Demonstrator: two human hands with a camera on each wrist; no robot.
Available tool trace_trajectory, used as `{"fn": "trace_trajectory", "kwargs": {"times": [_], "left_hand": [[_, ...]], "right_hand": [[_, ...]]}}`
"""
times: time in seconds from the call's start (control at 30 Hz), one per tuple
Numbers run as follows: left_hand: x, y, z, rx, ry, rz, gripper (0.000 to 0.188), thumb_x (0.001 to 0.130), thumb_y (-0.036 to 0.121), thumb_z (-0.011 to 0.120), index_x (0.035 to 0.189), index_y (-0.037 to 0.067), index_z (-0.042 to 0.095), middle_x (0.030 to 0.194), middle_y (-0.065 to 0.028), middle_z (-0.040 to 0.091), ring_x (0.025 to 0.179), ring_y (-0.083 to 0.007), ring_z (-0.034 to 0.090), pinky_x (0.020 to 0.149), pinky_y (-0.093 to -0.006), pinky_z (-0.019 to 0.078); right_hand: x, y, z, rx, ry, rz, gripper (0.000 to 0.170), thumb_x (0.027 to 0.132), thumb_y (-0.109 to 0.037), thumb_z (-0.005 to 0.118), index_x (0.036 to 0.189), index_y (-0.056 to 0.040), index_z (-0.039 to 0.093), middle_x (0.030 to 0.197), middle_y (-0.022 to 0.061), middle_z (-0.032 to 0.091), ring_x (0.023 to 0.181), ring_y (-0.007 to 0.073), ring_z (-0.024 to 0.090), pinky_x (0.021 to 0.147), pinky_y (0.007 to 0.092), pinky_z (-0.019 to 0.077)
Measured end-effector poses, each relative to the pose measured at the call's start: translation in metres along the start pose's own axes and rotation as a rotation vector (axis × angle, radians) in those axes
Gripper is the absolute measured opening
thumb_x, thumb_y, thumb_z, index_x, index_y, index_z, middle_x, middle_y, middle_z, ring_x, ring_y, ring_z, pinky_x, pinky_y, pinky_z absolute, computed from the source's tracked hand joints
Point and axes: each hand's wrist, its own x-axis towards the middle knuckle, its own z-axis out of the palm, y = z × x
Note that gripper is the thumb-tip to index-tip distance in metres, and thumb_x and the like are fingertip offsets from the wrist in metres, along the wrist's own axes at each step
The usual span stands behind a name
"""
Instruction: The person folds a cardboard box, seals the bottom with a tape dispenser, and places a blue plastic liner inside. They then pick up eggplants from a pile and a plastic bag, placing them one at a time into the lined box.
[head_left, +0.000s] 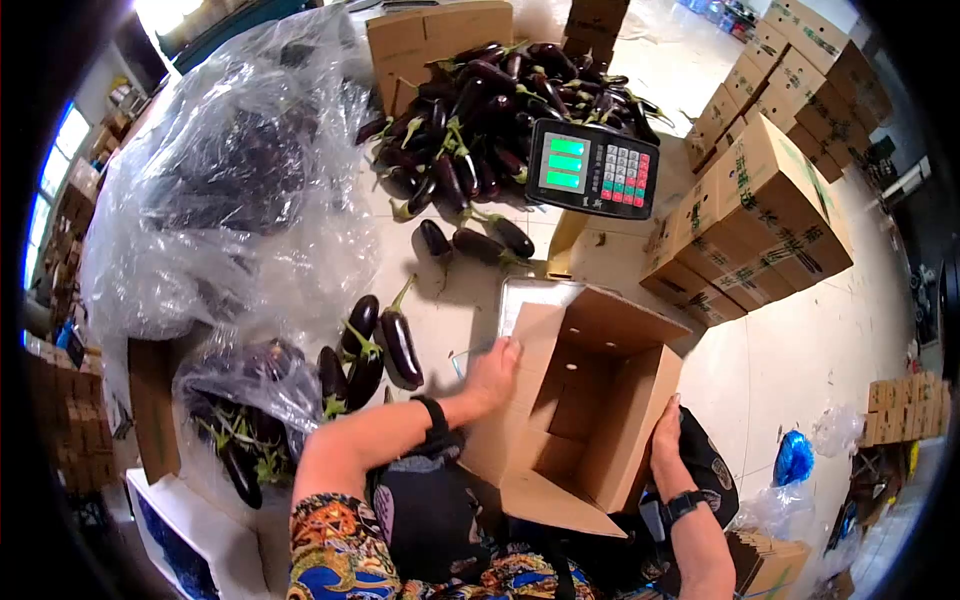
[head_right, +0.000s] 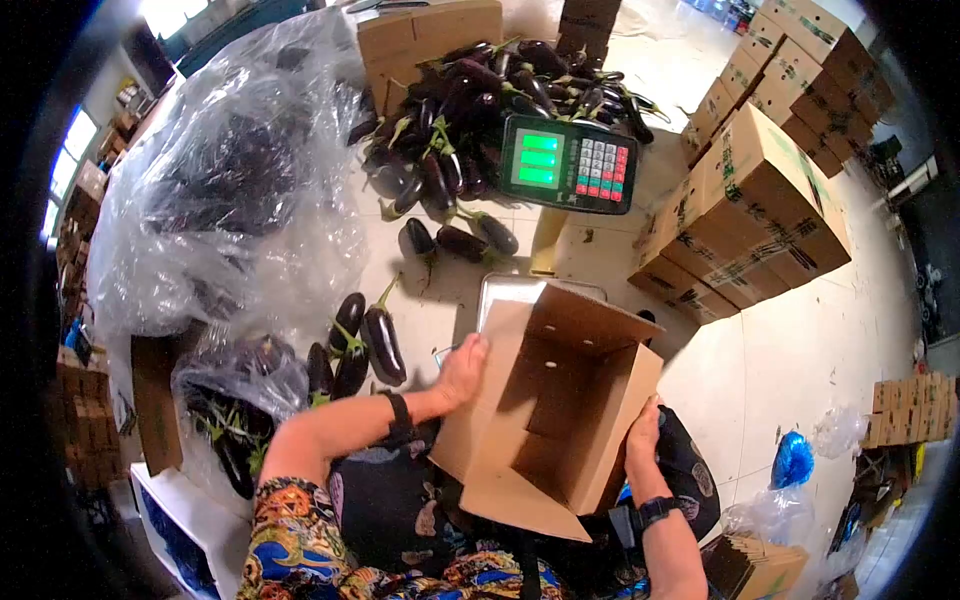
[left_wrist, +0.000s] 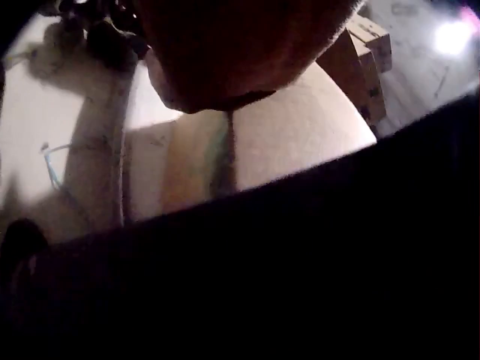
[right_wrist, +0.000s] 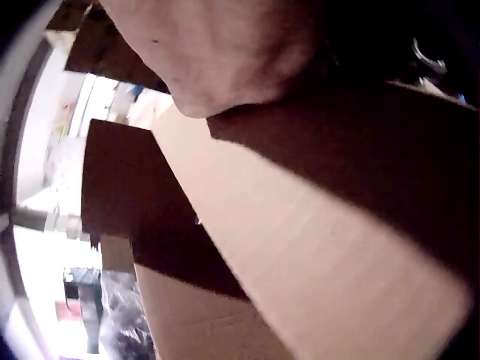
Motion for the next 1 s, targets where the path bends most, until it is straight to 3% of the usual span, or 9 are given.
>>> {"fn": "trace_trajectory", "kwargs": {"times": [0.07,0.1,0.23,0.4,0.47,0.57,0.67,0.87,1.0], "left_hand": [[0.000,-0.022,0.034,0.036,0.053,0.085,0.048,0.099,0.042,0.031,0.123,0.005,0.051,0.090,-0.0320,0.062,0.087,-0.0515,0.058,0.077,-0.0572,0.0443],[0.003,-0.042,0.058,0.080,0.092,0.185,0.048,0.100,0.042,0.030,0.124,0.006,0.051,0.088,-0.0322,0.062,0.085,-0.0518,0.058,0.076,-0.0577,0.0444],[-0.006,-0.014,0.049,0.055,-0.006,0.093,0.042,0.103,0.033,0.026,0.124,0.006,0.051,0.089,-0.0316,0.062,0.083,-0.0505,0.058,0.075,-0.0571,0.0461],[0.001,-0.034,0.011,0.325,-0.131,0.313,0.030,0.097,0.014,0.029,0.093,0.000,0.056,0.088,-0.0264,0.061,0.076,-0.0472,0.059,0.069,-0.0555,0.0499],[0.003,-0.061,-0.010,0.344,-0.148,0.430,0.027,0.098,0.018,0.032,0.101,-0.001,0.051,0.093,-0.0257,0.057,0.070,-0.0433,0.059,0.064,-0.0506,0.0515],[-0.014,-0.015,-0.048,-0.087,-0.443,-0.404,0.029,0.098,0.026,0.043,0.117,0.006,0.051,0.078,-0.0093,0.055,0.058,-0.0180,0.058,0.052,-0.0304,0.0520],[-0.030,0.003,-0.068,-0.125,-0.485,-0.309,0.035,0.094,0.018,0.049,0.128,0.007,0.050,0.077,-0.0052,0.059,0.060,-0.0126,0.058,0.051,-0.0247,0.0491],[-0.025,-0.035,-0.115,-0.186,-0.330,-0.422,0.036,0.097,0.028,0.056,0.127,0.008,0.053,0.079,-0.0035,0.061,0.062,-0.0116,0.059,0.051,-0.0236,0.0477],[-0.040,-0.029,-0.143,-0.099,-0.296,-0.362,0.033,0.098,0.027,0.055,0.124,0.006,0.056,0.082,-0.0028,0.062,0.069,-0.0106,0.058,0.060,-0.0234,0.0475]], "right_hand": [[0.015,0.030,0.027,0.634,-0.341,0.387,0.063,0.100,-0.055,0.033,0.139,-0.0065,0.044,0.128,0.0122,0.055,0.109,0.0296,0.054,0.090,0.0402,0.0465],[-0.012,0.014,0.049,0.341,-0.423,0.126,0.059,0.098,-0.053,0.041,0.130,-0.0061,0.055,0.122,0.0091,0.061,0.107,0.0249,0.058,0.084,0.0372,0.0523],[0.011,0.049,0.071,0.738,-0.486,0.335,0.045,0.100,-0.034,0.047,0.134,-0.0044,0.049,0.125,0.0118,0.058,0.106,0.0252,0.056,0.084,0.0364,0.0498],[0.046,0.052,0.007,-1.000,-0.251,-0.946,0.026,0.093,-0.019,0.045,0.106,0.0000,0.058,0.094,0.0233,0.062,0.090,0.0431,0.060,0.076,0.0512,0.0503],[-0.022,-0.037,-0.006,-1.104,-0.237,-0.632,0.022,0.084,-0.017,0.055,0.102,-0.0062,0.063,0.090,0.0247,0.060,0.082,0.0390,0.063,0.067,0.0501,0.0535],[-0.077,-0.115,-0.047,-0.974,-0.249,-0.748,0.026,0.088,-0.028,0.055,0.095,-0.0043,0.064,0.086,0.0238,0.065,0.087,0.0442,0.062,0.075,0.0502,0.0522],[-0.086,-0.139,-0.114,-0.712,-0.197,-0.761,0.031,0.092,-0.028,0.058,0.106,-0.0014,0.064,0.092,0.0190,0.069,0.082,0.0317,0.067,0.074,0.0390,0.0533],[-0.062,0.018,-0.256,-0.460,-0.004,-0.358,0.034,0.091,-0.032,0.062,0.107,-0.0016,0.065,0.085,0.0089,0.068,0.075,0.0134,0.065,0.066,0.0292,0.0523],[-0.079,0.189,-0.304,-0.480,0.027,0.094,0.039,0.082,-0.041,0.066,0.095,-0.0053,0.071,0.072,0.0121,0.070,0.063,0.0192,0.068,0.065,0.0342,0.0553]]}}
